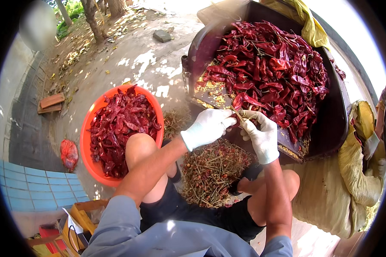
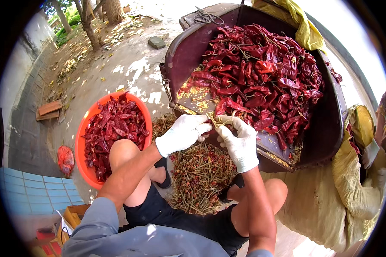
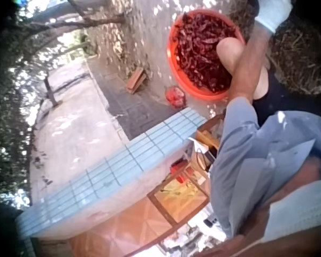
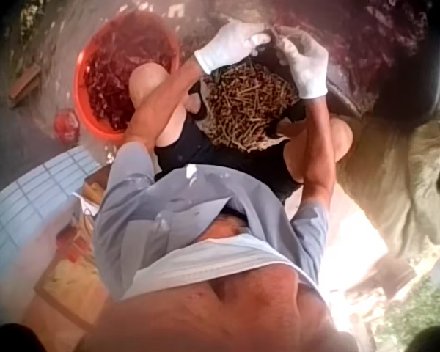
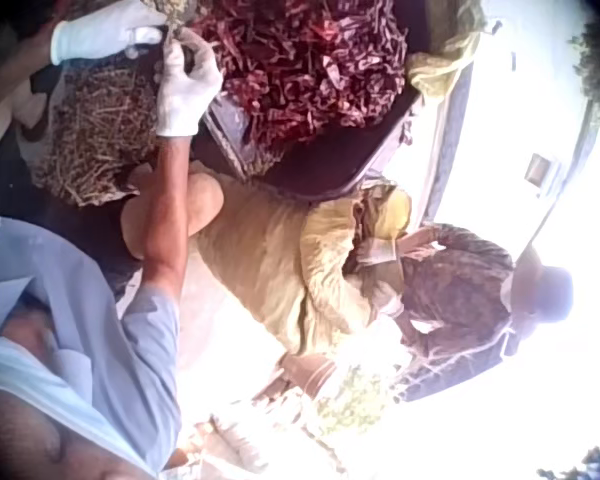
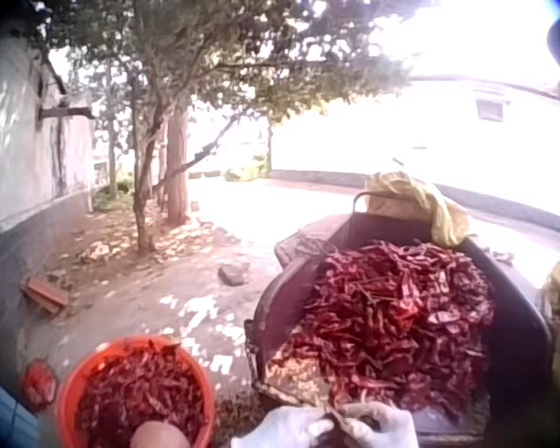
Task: The person removes stems from dried red peppers by hand and with a knife, placing the processed peppers into a red basin.
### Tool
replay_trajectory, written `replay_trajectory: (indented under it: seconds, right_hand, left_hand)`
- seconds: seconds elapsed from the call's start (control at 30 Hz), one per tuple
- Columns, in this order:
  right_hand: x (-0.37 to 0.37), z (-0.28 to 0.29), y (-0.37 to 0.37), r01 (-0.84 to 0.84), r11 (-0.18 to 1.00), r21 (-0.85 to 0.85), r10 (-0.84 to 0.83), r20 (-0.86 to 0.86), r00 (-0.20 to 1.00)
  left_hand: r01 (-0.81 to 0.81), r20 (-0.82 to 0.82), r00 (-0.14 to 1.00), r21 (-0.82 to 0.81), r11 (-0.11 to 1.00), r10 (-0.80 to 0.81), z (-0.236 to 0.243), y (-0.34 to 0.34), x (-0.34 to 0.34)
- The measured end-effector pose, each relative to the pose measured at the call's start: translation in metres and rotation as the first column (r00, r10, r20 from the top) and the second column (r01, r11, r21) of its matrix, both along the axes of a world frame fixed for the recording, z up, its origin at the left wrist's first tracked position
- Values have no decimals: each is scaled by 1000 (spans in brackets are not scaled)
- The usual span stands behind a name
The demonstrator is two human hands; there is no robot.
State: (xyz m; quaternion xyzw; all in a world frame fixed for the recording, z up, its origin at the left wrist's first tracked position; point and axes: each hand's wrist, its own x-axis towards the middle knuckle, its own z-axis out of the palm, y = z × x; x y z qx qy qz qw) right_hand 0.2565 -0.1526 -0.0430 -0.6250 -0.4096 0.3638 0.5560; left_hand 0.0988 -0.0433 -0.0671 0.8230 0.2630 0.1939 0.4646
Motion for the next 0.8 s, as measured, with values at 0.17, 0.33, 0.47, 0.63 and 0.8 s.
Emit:
replay_trajectory:
  seconds: [0.17,0.33,0.47,0.63,0.8]
  right_hand:
    - [-8,-4,0,24,999,36,-33,245,969]
    - [-16,-5,1,89,996,2,-88,148,985]
    - [-7,-12,10,50,998,-45,-65,-469,881]
    - [32,-19,23,176,983,60,-38,-862,505]
    - [17,-2,17,-7,997,77,71,-866,495]
  left_hand:
    - [54,-9,998,9,998,-54,0,2,-7]
    - [21,-18,1000,366,930,-16,-11,3,-8]
    - [-122,213,977,597,793,-10,-11,0,-7]
    - [-57,328,942,352,934,-66,-2,-18,-8]
    - [201,488,856,-616,761,169,20,6,-19]
